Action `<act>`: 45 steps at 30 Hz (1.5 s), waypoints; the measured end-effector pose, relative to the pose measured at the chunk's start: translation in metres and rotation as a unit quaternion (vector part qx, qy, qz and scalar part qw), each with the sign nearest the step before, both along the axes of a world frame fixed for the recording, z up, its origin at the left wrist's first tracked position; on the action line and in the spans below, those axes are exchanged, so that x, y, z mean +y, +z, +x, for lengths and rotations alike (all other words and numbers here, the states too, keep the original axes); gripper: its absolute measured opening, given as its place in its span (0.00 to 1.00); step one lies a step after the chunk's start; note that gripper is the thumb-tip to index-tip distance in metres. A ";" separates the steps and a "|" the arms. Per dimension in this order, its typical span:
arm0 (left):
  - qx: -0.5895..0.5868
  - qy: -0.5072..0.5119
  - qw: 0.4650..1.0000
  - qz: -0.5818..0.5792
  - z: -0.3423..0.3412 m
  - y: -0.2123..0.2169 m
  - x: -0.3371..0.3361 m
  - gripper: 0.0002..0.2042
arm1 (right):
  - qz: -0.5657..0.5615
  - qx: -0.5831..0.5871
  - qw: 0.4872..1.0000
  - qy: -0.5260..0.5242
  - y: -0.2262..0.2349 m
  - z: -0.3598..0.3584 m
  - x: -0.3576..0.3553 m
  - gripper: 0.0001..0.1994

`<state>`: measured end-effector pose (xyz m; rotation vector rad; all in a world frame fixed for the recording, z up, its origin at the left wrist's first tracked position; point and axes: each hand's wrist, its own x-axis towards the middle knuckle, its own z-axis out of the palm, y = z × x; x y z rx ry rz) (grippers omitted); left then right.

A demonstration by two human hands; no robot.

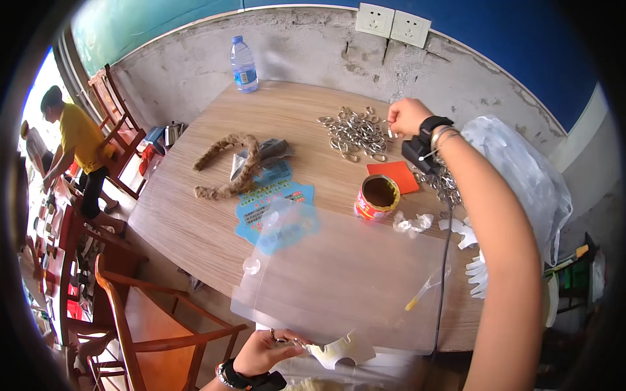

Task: Applying glue and attaching metal rings to white shoe upper components on a workbench.

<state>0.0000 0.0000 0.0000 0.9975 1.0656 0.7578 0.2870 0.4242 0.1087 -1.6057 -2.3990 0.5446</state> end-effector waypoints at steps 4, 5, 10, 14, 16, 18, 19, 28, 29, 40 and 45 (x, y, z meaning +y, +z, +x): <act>-0.024 0.039 0.999 -0.008 0.004 0.000 -0.003 0.09 | -0.038 0.045 0.998 -0.028 0.046 0.035 -0.051 0.05; -0.030 0.047 0.998 -0.013 0.007 -0.001 -0.005 0.09 | -0.037 0.038 0.998 -0.030 0.058 0.044 -0.069 0.05; -0.034 0.033 0.999 -0.024 0.017 -0.002 -0.009 0.09 | -0.055 0.066 0.994 -0.065 0.114 0.080 -0.175 0.06; -0.044 0.010 0.999 -0.003 0.035 -0.001 -0.013 0.09 | -0.053 0.149 0.984 -0.081 0.136 0.095 -0.262 0.09; -0.034 -0.013 0.999 0.011 0.047 -0.001 -0.015 0.08 | -0.026 0.173 0.978 -0.115 0.134 0.096 -0.309 0.08; -0.058 -0.013 0.998 0.027 0.055 -0.006 -0.015 0.07 | 0.001 0.197 0.974 -0.111 0.119 0.085 -0.347 0.08; -0.078 -0.015 0.996 0.029 0.059 -0.010 -0.016 0.07 | 0.008 0.201 0.973 -0.115 0.111 0.075 -0.365 0.07; -0.063 -0.122 0.986 0.091 0.064 -0.002 -0.025 0.06 | -0.038 0.277 0.957 -0.072 0.002 -0.019 -0.409 0.07; -0.053 -0.124 0.986 0.098 0.058 0.001 -0.029 0.05 | -0.037 0.261 0.962 -0.073 -0.002 -0.028 -0.401 0.07; 0.054 -0.111 0.987 0.099 0.011 0.016 -0.050 0.08 | -0.076 0.312 0.940 -0.118 -0.072 -0.056 -0.313 0.07; 0.041 -0.119 0.987 0.098 0.013 0.017 -0.048 0.07 | -0.045 0.335 0.931 -0.137 -0.079 -0.057 -0.312 0.09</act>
